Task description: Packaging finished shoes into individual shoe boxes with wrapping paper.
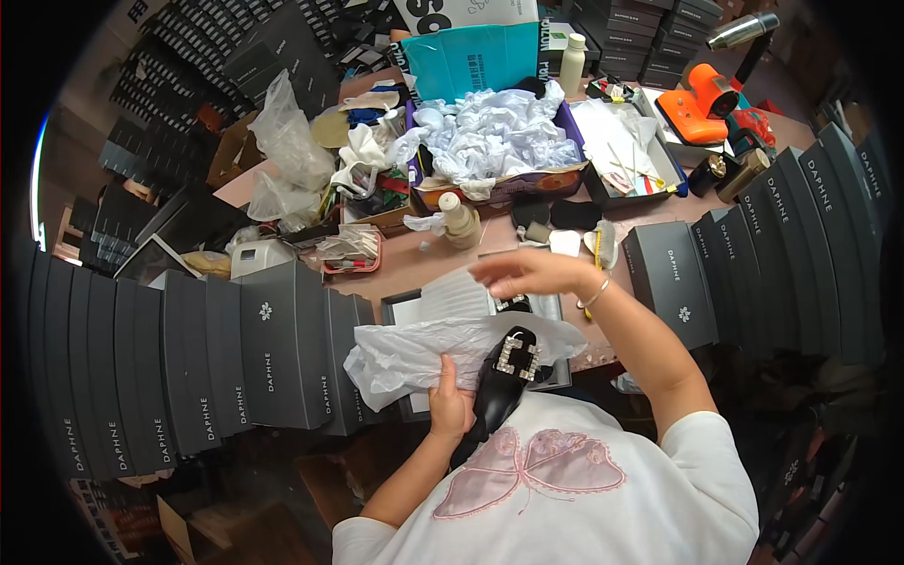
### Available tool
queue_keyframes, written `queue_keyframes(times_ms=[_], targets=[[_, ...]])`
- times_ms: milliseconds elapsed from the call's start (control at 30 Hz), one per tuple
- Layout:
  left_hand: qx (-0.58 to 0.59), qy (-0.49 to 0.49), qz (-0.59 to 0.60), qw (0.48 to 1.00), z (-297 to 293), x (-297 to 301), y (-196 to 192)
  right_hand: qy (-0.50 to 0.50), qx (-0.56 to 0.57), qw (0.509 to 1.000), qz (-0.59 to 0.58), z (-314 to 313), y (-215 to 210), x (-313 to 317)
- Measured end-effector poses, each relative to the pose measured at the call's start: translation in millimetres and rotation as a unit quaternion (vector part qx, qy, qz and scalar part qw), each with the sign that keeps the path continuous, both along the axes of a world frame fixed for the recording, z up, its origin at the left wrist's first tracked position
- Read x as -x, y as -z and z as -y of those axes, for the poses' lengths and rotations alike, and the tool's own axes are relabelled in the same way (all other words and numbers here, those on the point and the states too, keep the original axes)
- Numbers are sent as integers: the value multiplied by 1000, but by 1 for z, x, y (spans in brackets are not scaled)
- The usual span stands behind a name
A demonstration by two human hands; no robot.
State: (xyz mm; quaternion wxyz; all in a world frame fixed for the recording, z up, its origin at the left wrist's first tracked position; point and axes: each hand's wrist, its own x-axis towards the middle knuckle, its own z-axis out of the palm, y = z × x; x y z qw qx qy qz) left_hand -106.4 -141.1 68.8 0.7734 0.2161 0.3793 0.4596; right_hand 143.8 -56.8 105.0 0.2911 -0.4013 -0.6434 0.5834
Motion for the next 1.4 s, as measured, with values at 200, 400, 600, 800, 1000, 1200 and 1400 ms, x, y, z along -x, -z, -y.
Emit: queue_keyframes(times_ms=[200, 400, 600, 800, 1000, 1200, 1400], targets=[[32, 13, -22, 999, -4, 6, 4, 54, 184, 981, -34, 80, 86, -10], [44, -3, -14, 999, -8, 16, 25, 104, 140, 985, 18, 136, 82, -12], [36, -12, 20, 999, -12, 16, 29, 55, 59, 958, 275, 178, 112, -45], [48, -19, -19, 998, -13, 23, 39, 73, 149, 910, 379, 199, 76, -83], [64, 23, 25, 997, -10, 2, 18, 194, 24, 981, 8, 111, 77, 5], [99, 114, -49, 987, -7, 24, 38, 144, 90, 985, 24, 95, 70, 11], [26, 181, -67, 981, -5, 21, 13, 155, 53, 986, 37, 95, 62, 16]])
